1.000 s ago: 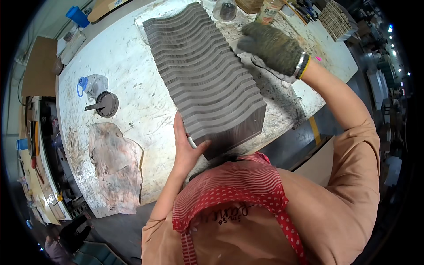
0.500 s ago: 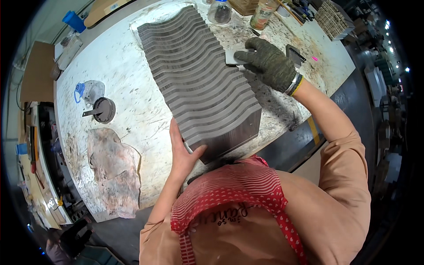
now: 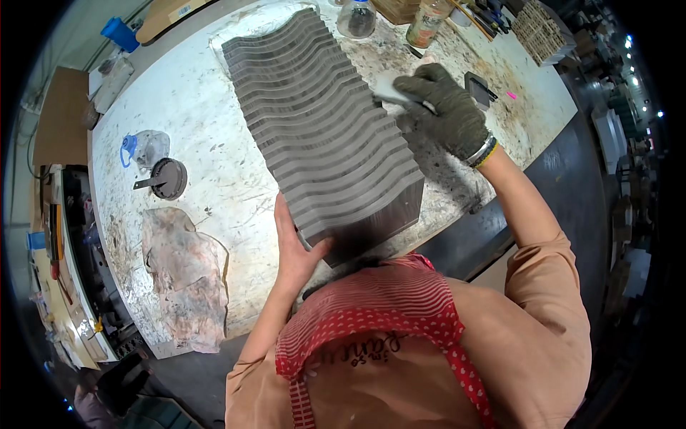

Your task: The person sands the surfaces and edges of several grooved wooden slats with a sanding block and wipes them with a cloth.

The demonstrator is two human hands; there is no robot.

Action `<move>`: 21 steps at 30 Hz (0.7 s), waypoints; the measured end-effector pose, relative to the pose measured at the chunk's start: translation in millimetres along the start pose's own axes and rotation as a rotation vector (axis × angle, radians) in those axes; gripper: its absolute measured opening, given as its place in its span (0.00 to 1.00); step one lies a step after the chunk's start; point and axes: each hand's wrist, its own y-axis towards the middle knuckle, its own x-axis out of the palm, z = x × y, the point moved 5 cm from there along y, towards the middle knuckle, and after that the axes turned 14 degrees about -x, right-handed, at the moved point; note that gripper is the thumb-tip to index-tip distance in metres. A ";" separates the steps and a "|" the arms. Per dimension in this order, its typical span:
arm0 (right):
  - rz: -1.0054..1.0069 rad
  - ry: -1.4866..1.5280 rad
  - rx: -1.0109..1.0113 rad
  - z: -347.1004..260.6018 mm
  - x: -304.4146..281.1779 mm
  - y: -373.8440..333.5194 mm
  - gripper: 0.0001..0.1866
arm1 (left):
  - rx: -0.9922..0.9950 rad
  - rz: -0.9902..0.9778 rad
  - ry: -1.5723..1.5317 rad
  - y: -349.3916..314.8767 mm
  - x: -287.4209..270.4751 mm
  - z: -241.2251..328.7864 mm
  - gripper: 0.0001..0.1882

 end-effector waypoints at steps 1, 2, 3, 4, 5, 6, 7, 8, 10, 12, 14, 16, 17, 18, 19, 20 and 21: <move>-0.025 -0.051 -0.148 -7.2 3.6 0.5 0.22 | 0.013 0.005 -0.006 -0.3 -0.2 1.7 0.56; -0.022 -0.051 -0.142 -5.1 4.9 0.2 0.22 | 0.015 0.000 -0.001 -0.3 0.0 1.9 0.56; -0.049 -0.082 -0.192 -3.2 7.4 1.4 0.22 | 0.012 0.007 0.002 -0.3 0.0 1.2 0.56; -0.077 -0.113 -0.242 -0.9 8.8 3.2 0.23 | 0.010 0.014 0.005 -0.5 0.2 0.6 0.56; -0.072 -0.088 -0.226 4.5 7.3 8.6 0.22 | 0.010 0.015 0.009 0.1 0.6 -1.1 0.56; -0.069 -0.086 -0.226 3.3 4.5 10.8 0.22 | 0.010 0.011 -0.010 0.8 1.1 -2.9 0.56; -0.061 -0.129 -0.246 0.9 0.6 13.3 0.22 | 0.010 0.007 -0.029 1.2 1.1 -3.9 0.56; -0.052 -0.171 -0.268 -0.9 -1.4 14.9 0.21 | 0.010 0.010 -0.026 0.5 1.2 -3.4 0.56; -0.076 -0.155 -0.254 0.6 4.2 16.4 0.23 | 0.022 0.021 -0.035 -0.9 1.5 -1.5 0.53; -0.129 -0.126 -0.223 0.8 11.8 18.5 0.26 | 0.022 0.035 -0.007 -1.9 -0.2 -1.7 0.53; -0.209 -0.087 -0.079 9.6 10.9 19.3 0.27 | 0.021 0.058 0.019 -2.5 -2.5 -1.4 0.53; 0.020 -0.245 -0.185 15.3 2.6 19.3 0.27 | 0.006 -0.007 -0.019 0.4 -1.2 -0.3 0.55; 0.010 -0.324 -0.263 5.2 3.7 24.9 0.24 | -0.006 0.012 -0.016 -0.2 -2.2 -1.7 0.55; 0.012 -0.306 -0.277 -9.6 6.5 33.1 0.24 | 0.003 0.023 -0.015 -0.2 -1.1 -3.6 0.54; -0.044 -0.176 -0.268 -29.7 15.7 44.6 0.23 | 0.012 0.036 -0.012 -1.6 -1.1 -4.8 0.52; -0.103 -0.054 -0.255 -46.3 28.5 54.7 0.22 | 0.004 0.051 -0.011 -1.8 -2.0 -6.3 0.52; -0.148 -0.048 -0.326 -61.3 38.2 62.4 0.21 | 0.014 0.043 -0.022 -1.1 -0.5 -4.0 0.52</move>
